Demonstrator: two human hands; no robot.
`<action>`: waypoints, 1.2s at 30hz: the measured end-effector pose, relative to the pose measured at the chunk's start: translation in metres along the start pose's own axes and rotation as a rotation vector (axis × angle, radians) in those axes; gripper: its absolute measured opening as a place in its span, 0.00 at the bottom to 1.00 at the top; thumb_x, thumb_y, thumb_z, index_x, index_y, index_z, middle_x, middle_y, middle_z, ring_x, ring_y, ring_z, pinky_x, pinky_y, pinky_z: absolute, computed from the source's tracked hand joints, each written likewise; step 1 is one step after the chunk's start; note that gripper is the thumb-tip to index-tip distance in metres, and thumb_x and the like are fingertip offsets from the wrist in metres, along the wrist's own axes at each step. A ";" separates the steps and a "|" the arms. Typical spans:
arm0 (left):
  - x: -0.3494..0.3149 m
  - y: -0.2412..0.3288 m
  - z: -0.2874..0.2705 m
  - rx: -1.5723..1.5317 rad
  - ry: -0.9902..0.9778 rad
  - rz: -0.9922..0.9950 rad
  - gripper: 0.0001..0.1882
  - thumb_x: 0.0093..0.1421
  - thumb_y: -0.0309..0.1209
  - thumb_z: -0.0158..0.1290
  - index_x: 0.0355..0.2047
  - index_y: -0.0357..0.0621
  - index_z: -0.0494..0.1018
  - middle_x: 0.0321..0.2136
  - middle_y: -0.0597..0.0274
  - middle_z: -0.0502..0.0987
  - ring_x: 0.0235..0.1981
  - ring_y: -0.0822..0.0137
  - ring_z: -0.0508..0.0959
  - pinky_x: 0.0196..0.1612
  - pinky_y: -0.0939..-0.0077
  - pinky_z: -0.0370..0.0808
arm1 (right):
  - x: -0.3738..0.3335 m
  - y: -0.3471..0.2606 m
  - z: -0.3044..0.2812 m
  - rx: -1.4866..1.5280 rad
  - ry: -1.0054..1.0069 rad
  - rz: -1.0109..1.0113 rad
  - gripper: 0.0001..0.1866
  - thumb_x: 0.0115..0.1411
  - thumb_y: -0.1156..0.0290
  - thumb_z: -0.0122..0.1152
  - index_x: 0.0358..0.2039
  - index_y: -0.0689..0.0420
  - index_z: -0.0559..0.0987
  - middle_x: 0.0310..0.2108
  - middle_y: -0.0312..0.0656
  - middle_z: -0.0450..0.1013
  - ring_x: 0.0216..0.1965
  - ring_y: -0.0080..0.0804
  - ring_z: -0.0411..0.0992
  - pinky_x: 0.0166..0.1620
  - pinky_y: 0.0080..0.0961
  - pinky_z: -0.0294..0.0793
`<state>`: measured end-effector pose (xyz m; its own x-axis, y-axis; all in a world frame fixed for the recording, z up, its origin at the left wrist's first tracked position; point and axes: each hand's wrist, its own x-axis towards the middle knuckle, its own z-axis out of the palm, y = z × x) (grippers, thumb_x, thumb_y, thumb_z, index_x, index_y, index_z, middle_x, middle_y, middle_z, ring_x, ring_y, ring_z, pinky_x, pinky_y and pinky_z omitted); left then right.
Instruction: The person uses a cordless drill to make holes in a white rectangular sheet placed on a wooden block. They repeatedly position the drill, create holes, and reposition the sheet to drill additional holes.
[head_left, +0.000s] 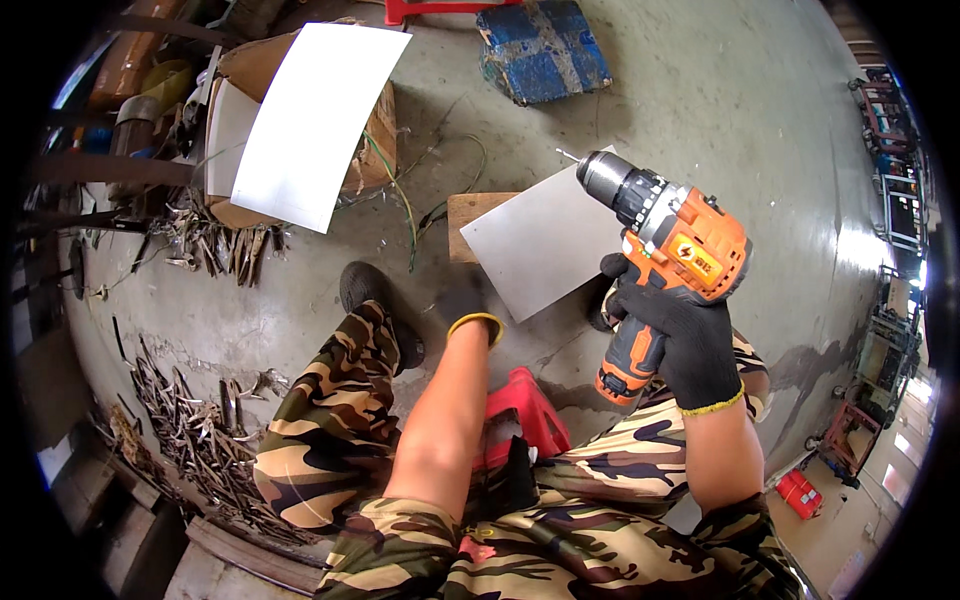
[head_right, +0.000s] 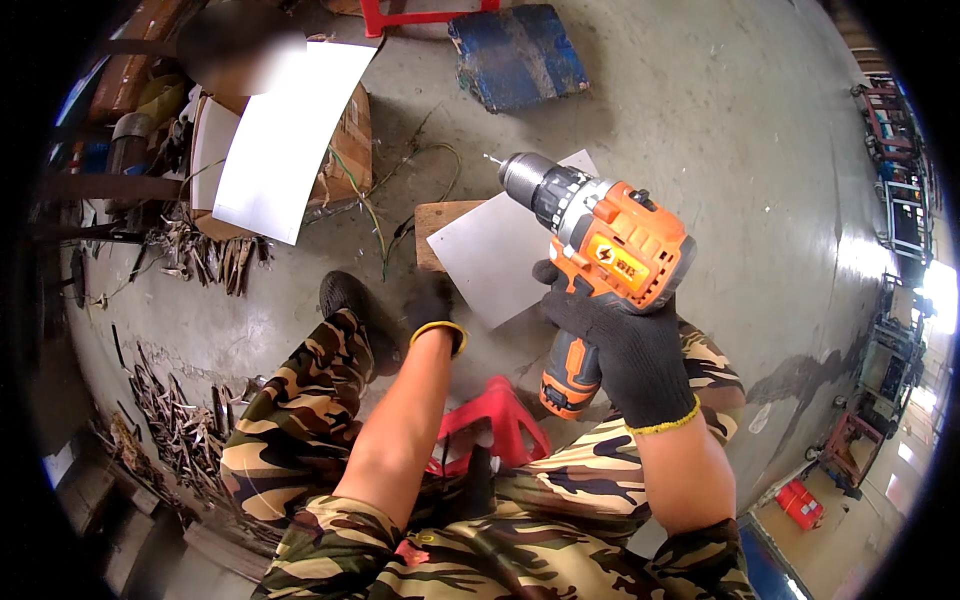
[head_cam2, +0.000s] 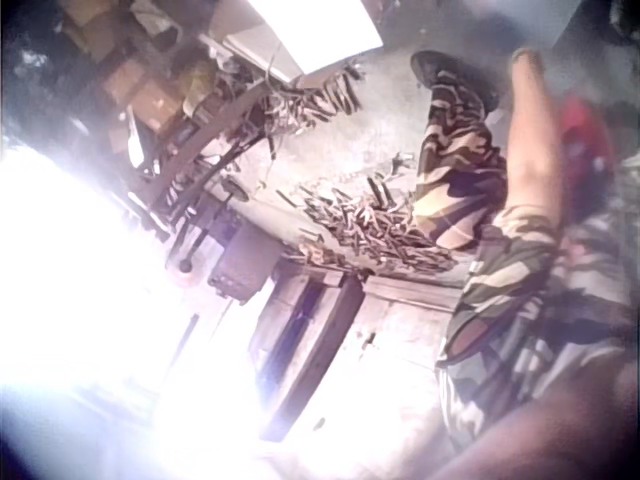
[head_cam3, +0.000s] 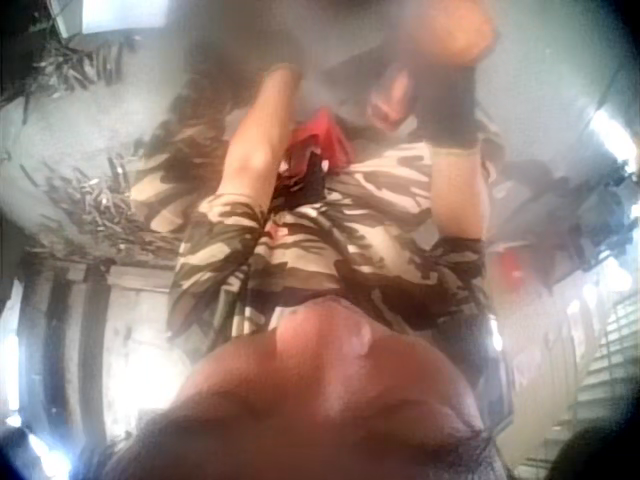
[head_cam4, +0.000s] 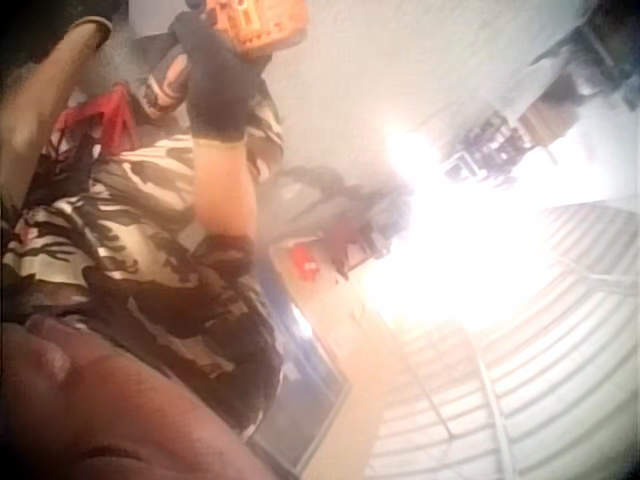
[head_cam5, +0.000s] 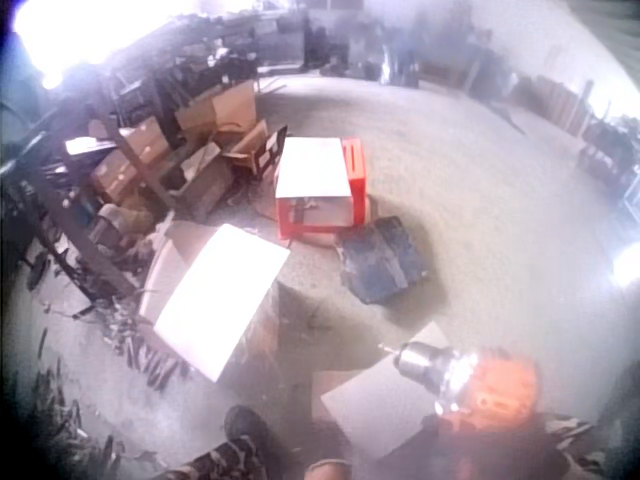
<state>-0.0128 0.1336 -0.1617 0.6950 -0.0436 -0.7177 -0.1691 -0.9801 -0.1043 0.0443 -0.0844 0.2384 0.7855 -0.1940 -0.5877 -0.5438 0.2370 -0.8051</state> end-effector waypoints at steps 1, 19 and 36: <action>0.007 -0.025 0.031 0.368 -0.033 -0.019 0.16 0.68 0.41 0.48 0.50 0.55 0.80 0.50 0.62 0.81 0.55 0.60 0.78 0.51 0.61 0.75 | -0.001 -0.001 0.005 0.030 -0.027 0.015 0.25 0.53 0.83 0.66 0.54 0.61 0.75 0.45 0.44 0.80 0.43 0.27 0.77 0.44 0.26 0.78; -0.038 -0.003 -0.052 -1.726 -0.331 -0.080 0.11 0.63 0.34 0.63 0.37 0.37 0.78 0.25 0.58 0.82 0.21 0.67 0.79 0.23 0.73 0.75 | -0.004 -0.002 -0.020 -0.503 -0.044 -0.178 0.07 0.55 0.78 0.61 0.34 0.60 0.83 0.47 0.48 0.80 0.44 0.32 0.79 0.46 0.30 0.78; -0.043 0.034 -0.084 -2.369 -0.074 -0.306 0.17 0.57 0.36 0.69 0.37 0.39 0.75 0.33 0.56 0.82 0.33 0.62 0.84 0.36 0.66 0.82 | -0.005 -0.009 0.014 -0.074 0.058 0.024 0.21 0.56 0.83 0.61 0.51 0.67 0.74 0.43 0.46 0.78 0.38 0.29 0.77 0.41 0.25 0.78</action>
<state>0.0103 0.0856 -0.0761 0.5118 0.0380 -0.8583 0.6891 0.5785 0.4365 0.0498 -0.0724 0.2497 0.7548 -0.2449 -0.6085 -0.5840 0.1714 -0.7935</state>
